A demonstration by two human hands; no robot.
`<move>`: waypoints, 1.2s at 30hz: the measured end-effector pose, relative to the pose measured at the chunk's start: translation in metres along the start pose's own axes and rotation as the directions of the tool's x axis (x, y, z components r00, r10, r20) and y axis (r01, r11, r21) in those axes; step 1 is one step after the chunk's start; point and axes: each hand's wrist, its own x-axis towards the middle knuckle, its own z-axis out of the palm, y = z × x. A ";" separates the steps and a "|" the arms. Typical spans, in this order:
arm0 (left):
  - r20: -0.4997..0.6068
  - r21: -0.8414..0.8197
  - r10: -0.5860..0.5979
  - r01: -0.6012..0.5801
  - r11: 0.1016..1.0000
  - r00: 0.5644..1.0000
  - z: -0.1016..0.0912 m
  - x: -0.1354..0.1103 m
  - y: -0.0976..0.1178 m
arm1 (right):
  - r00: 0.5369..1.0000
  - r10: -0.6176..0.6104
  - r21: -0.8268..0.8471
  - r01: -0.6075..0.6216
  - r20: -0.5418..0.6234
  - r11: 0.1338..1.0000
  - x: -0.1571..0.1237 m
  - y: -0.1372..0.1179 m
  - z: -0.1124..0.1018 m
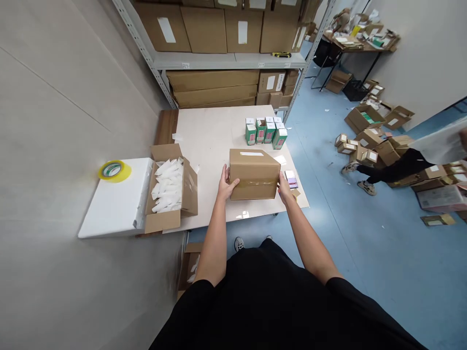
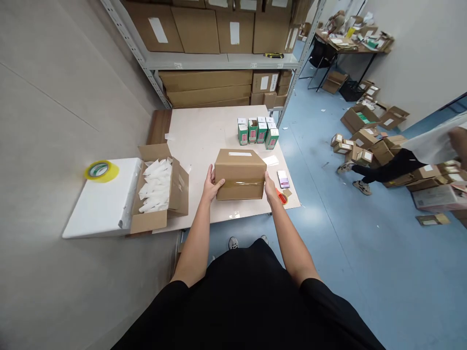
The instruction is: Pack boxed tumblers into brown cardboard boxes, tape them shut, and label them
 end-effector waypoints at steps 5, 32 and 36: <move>0.039 0.105 -0.205 0.200 0.974 0.978 -0.002 -0.015 -0.044 | 0.982 0.184 0.157 -0.189 0.047 0.969 0.004 0.022 0.043; -0.102 0.412 -0.405 0.410 0.814 0.908 0.246 0.219 -0.089 | 0.985 0.105 -0.319 -0.057 0.134 0.946 0.275 0.115 -0.059; -0.097 0.430 -0.527 0.513 0.743 0.845 0.267 0.239 -0.141 | 0.957 0.177 -0.498 -0.041 0.229 0.866 0.311 0.145 -0.047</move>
